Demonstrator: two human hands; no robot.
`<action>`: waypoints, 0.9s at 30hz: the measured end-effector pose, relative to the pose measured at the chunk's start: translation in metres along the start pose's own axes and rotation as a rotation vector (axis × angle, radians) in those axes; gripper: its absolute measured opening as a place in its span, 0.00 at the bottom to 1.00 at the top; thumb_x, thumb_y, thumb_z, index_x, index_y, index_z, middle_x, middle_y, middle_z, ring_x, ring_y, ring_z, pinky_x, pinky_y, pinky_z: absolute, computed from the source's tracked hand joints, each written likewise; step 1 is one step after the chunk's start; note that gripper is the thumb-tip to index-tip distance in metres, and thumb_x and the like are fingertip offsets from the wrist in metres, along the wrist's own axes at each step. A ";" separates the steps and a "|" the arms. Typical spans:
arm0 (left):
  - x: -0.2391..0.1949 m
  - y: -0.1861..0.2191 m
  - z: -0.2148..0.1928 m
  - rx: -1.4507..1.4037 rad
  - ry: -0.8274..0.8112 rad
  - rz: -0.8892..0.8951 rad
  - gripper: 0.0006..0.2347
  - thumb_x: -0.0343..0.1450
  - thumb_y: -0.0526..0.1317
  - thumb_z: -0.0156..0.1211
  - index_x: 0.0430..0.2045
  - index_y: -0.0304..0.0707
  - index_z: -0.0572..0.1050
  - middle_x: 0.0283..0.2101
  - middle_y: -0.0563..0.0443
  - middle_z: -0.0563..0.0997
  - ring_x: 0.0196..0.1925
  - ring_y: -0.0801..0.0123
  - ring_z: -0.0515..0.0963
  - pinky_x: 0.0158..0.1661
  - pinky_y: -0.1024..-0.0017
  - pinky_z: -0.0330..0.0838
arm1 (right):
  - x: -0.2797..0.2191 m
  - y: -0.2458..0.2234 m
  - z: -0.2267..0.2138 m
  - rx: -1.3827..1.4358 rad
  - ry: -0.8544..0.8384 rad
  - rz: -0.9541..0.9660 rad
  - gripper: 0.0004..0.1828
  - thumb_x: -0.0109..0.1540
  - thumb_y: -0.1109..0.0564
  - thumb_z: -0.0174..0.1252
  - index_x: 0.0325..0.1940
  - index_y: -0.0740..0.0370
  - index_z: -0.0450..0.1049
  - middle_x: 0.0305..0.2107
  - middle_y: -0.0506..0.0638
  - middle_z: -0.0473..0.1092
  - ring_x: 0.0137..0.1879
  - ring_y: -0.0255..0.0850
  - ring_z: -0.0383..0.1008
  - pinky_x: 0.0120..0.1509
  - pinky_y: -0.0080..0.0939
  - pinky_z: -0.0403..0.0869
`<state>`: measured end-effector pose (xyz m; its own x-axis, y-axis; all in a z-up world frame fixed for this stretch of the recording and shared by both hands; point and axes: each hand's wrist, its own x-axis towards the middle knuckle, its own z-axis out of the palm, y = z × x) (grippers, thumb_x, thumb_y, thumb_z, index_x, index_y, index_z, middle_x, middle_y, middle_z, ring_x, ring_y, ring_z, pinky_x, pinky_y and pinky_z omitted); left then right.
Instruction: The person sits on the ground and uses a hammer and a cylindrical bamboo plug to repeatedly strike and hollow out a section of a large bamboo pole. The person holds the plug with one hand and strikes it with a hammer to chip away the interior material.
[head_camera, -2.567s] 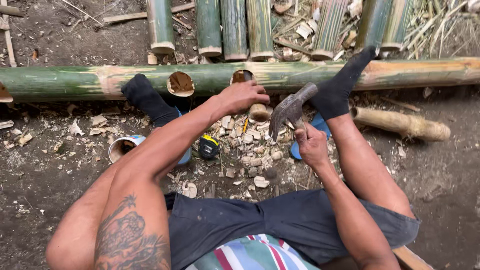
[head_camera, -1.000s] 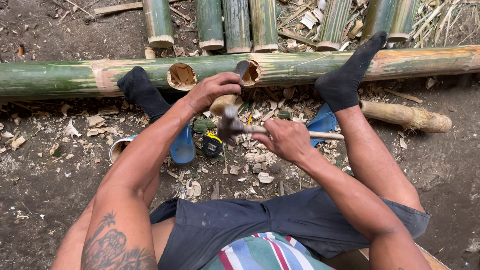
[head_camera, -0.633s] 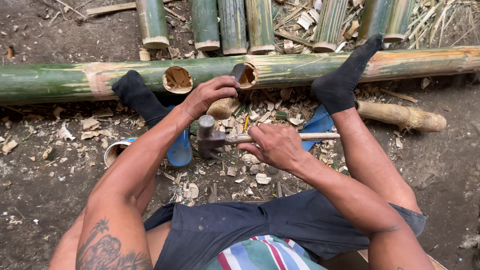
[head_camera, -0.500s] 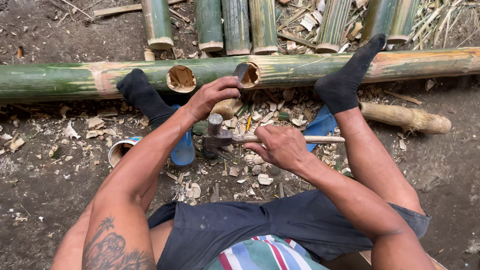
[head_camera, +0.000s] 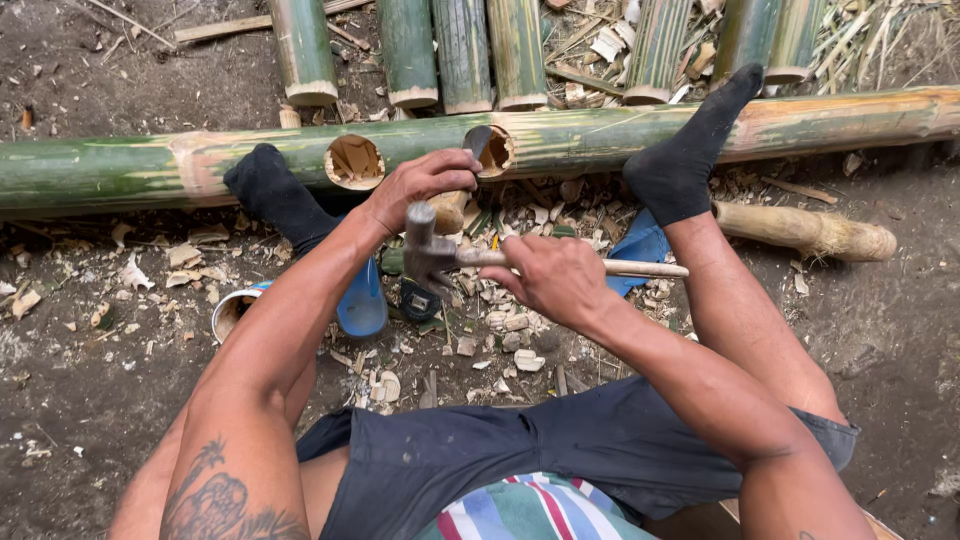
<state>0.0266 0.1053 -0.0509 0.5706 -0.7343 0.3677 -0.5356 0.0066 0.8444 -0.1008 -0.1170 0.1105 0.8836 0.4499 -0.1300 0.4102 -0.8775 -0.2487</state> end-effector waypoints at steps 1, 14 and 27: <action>-0.003 0.000 0.002 -0.010 0.002 0.002 0.15 0.67 0.35 0.65 0.47 0.40 0.75 0.60 0.47 0.75 0.65 0.52 0.75 0.62 0.61 0.72 | 0.000 -0.001 0.001 0.019 -0.009 -0.040 0.28 0.67 0.31 0.52 0.29 0.56 0.66 0.17 0.47 0.65 0.18 0.39 0.65 0.19 0.42 0.63; 0.001 -0.012 0.000 -0.019 -0.026 -0.029 0.17 0.65 0.36 0.69 0.47 0.41 0.76 0.60 0.49 0.77 0.62 0.53 0.78 0.60 0.63 0.74 | 0.012 0.003 0.009 -0.082 0.068 -0.073 0.32 0.65 0.26 0.48 0.28 0.57 0.64 0.16 0.46 0.66 0.17 0.39 0.65 0.18 0.43 0.63; 0.022 -0.013 -0.010 0.005 -0.051 -0.112 0.20 0.64 0.35 0.67 0.52 0.42 0.76 0.59 0.49 0.78 0.62 0.55 0.78 0.60 0.63 0.74 | 0.026 -0.001 -0.020 0.023 0.011 0.123 0.27 0.65 0.32 0.57 0.31 0.58 0.66 0.17 0.51 0.69 0.18 0.48 0.70 0.19 0.49 0.67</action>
<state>0.0523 0.0961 -0.0502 0.5943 -0.7641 0.2509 -0.4734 -0.0801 0.8772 -0.0738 -0.1075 0.1265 0.9293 0.3374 -0.1503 0.2936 -0.9216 -0.2537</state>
